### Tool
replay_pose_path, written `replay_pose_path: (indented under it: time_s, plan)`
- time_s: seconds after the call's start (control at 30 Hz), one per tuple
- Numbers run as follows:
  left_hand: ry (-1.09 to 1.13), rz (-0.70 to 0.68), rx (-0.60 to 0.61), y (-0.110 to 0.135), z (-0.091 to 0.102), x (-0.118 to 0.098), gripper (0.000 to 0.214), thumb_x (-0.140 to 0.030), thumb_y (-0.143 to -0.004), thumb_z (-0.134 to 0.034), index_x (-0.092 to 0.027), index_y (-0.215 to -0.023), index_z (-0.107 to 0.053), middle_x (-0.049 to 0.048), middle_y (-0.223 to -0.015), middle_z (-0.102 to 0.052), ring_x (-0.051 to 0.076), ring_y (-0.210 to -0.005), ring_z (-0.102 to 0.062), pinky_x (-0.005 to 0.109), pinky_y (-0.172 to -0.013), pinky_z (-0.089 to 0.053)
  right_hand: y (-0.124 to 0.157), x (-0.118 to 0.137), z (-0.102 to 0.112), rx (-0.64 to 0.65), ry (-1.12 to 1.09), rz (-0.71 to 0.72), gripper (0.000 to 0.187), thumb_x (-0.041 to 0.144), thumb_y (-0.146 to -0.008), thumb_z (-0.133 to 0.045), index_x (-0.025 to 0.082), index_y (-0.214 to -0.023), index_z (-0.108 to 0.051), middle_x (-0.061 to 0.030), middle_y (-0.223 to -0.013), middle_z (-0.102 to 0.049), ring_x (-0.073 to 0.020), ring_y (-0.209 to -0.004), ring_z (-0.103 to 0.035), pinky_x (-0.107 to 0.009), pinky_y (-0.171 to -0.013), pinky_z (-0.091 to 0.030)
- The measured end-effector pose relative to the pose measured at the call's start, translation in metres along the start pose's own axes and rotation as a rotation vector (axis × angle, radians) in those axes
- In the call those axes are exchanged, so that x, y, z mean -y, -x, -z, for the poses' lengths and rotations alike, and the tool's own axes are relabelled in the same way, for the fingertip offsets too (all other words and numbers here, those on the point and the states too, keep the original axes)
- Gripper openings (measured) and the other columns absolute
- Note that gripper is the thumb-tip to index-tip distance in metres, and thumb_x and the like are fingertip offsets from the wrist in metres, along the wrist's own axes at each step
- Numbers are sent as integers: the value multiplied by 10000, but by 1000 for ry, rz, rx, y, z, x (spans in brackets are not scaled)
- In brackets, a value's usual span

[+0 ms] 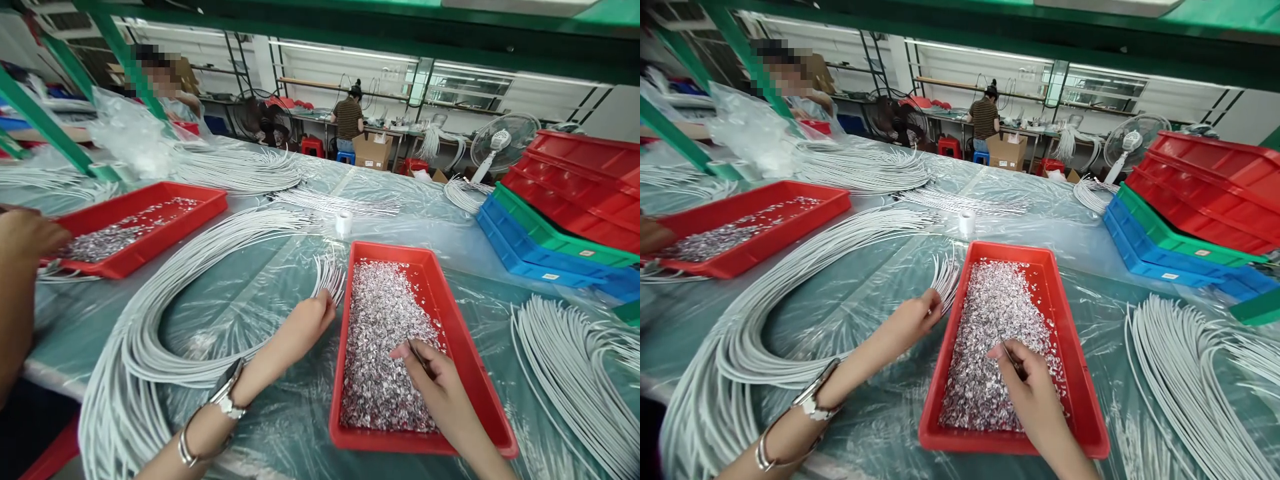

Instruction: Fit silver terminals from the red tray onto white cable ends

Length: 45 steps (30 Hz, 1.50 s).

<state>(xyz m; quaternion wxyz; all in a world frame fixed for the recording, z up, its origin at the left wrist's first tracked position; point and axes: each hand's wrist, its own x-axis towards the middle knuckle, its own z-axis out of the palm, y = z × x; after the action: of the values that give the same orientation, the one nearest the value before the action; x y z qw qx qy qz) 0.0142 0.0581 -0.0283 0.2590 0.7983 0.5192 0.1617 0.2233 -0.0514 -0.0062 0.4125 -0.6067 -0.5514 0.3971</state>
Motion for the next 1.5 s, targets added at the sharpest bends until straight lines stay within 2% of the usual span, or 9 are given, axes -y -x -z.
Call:
replay_pose_path:
  time_s: [0.1, 0.23, 0.4, 0.57, 0.67, 0.77, 1.07, 1.3, 1.5]
  plan:
    - [183, -104, -5, 9, 3, -15, 161, -236, -984, -371, -142, -1039, -490, -30, -695, -534, 113, -596, -527, 255, -613, -460, 0, 0, -1, 6, 22, 27, 353, 454, -896, -487, 159, -786, -648, 62, -538, -312, -102, -468, -252, -230, -425, -213]
    - [431, -217, 52, 26, -4, -39, 273, -305, -1009, -229, -175, -943, -460, -44, -651, -451, 107, -584, -465, 218, -580, -405, 0, -1, -1, 15, 63, 62, 307, 387, -914, -478, 172, -745, -618, 27, -589, -432, -124, -542, -390, -235, -499, -328]
    - [607, -278, 191, 41, -12, -53, 305, -318, -1005, -266, -183, -813, -461, -40, -650, -440, 102, -580, -429, 209, -573, -370, 1, 2, -3, 23, 91, 87, 297, 372, -929, -456, 185, -728, -569, 25, -604, -452, -130, -568, -428, -238, -525, -355]
    - [701, -280, 274, 46, -20, -53, 315, -319, -1000, -286, -181, -786, -471, -38, -650, -422, 103, -580, -407, 208, -564, -353, 7, 4, -3, 71, 77, 137, 269, 401, -937, -427, 196, -844, -576, 0, -707, -559, -148, -644, -527, -248, -600, -414]
    - [734, -260, 282, 46, -22, -52, 281, -311, -990, -322, -176, -848, -524, -41, -633, -409, 104, -559, -378, 208, -528, -324, 11, 4, -2, 103, 96, 152, 259, 385, -953, -391, 206, -975, -577, -18, -769, -609, -166, -703, -576, -263, -642, -433]
    - [773, -239, 273, 46, -23, -51, 261, -295, -971, -375, -167, -822, -546, -39, -614, -414, 104, -546, -368, 213, -508, -304, 14, 3, -3, 112, 180, 154, 242, 341, -961, -389, 208, -1047, -573, -36, -832, -650, -186, -806, -613, -280, -708, -446]
    - [874, -190, 263, 47, -23, -49, 270, -304, -950, -427, -159, -773, -571, -16, -636, -533, 107, -590, -494, 204, -555, -389, 14, 2, -6, 115, 272, 242, 189, 266, -956, -414, 226, -1097, -533, -26, -905, -688, -167, -800, -643, -263, -711, -462]
    - [941, -148, 239, 49, -24, -48, 169, -268, -917, -498, -174, -856, -625, -38, -610, -520, 89, -553, -454, 177, -515, -372, 14, 4, -8, 190, 277, 222, 187, 257, -963, -387, 231, -1103, -509, -4, -871, -669, -164, -860, -647, -256, -723, -459]
    - [937, -133, 266, 51, -23, -47, 190, -281, -919, -491, -168, -825, -611, -36, -593, -505, 93, -543, -440, 186, -492, -345, 16, 5, -9, 154, 309, 250, 208, 236, -960, -396, 228, -1143, -496, -20, -1007, -675, -158, -924, -641, -253, -792, -455]
